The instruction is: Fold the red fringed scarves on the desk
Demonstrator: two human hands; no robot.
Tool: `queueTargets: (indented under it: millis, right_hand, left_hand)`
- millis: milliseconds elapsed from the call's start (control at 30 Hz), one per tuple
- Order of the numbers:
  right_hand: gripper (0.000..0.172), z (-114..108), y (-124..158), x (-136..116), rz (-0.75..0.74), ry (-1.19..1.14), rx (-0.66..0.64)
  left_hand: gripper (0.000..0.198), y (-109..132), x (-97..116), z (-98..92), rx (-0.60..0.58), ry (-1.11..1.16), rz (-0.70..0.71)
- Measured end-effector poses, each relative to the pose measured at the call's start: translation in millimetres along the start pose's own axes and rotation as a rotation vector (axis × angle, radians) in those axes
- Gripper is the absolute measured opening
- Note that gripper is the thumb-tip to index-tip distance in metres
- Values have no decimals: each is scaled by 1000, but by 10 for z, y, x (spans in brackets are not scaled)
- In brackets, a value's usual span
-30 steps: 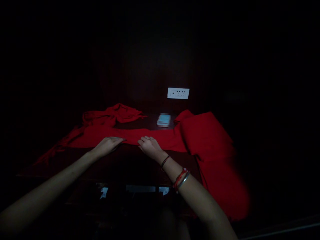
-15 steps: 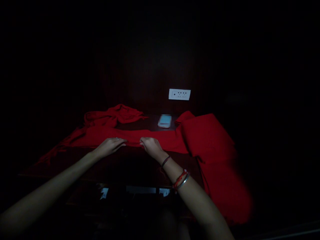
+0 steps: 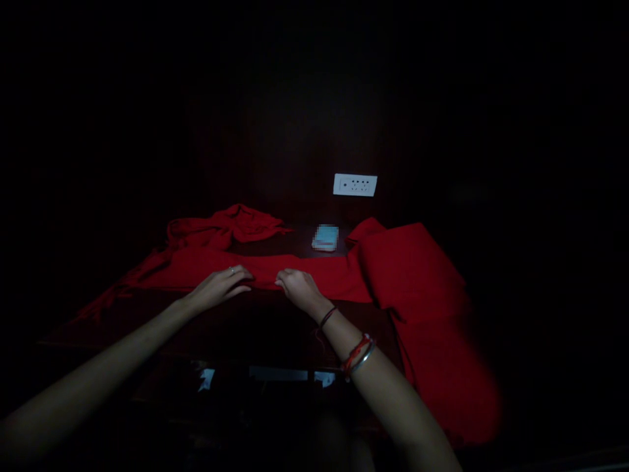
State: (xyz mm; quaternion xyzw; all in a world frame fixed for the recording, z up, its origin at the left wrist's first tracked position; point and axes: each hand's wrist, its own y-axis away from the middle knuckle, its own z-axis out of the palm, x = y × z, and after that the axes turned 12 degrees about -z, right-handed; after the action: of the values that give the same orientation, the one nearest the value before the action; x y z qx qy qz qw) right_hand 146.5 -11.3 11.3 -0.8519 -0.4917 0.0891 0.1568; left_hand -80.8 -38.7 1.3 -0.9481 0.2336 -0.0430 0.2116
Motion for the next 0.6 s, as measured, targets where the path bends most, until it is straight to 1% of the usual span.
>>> queueTargets:
  millis: [133,200,300,333,433,600]
  right_hand:
    - [23,2,16,2,-18,7,-39]
    - [22,-2,13,-8,-56,5,-11]
    - [27,2,-21,-37,-119,2,35]
    - [25,9,-39,-48,-126,5,34]
    - [15,33,-88,-68,-107,11,21]
    - [13,38,-82,-45,-75,-23,36]
  left_hand:
    - [29,-25,30,60,8,12,36]
    - [31,-33,31,84,18,4,45]
    - [33,-35,32,92,23,-9,45]
    - [33,-35,36,87,15,-18,46]
    - [31,-32,53,55,-3,-43,36]
    - [28,-14,28,-16,-13,-13,-6]
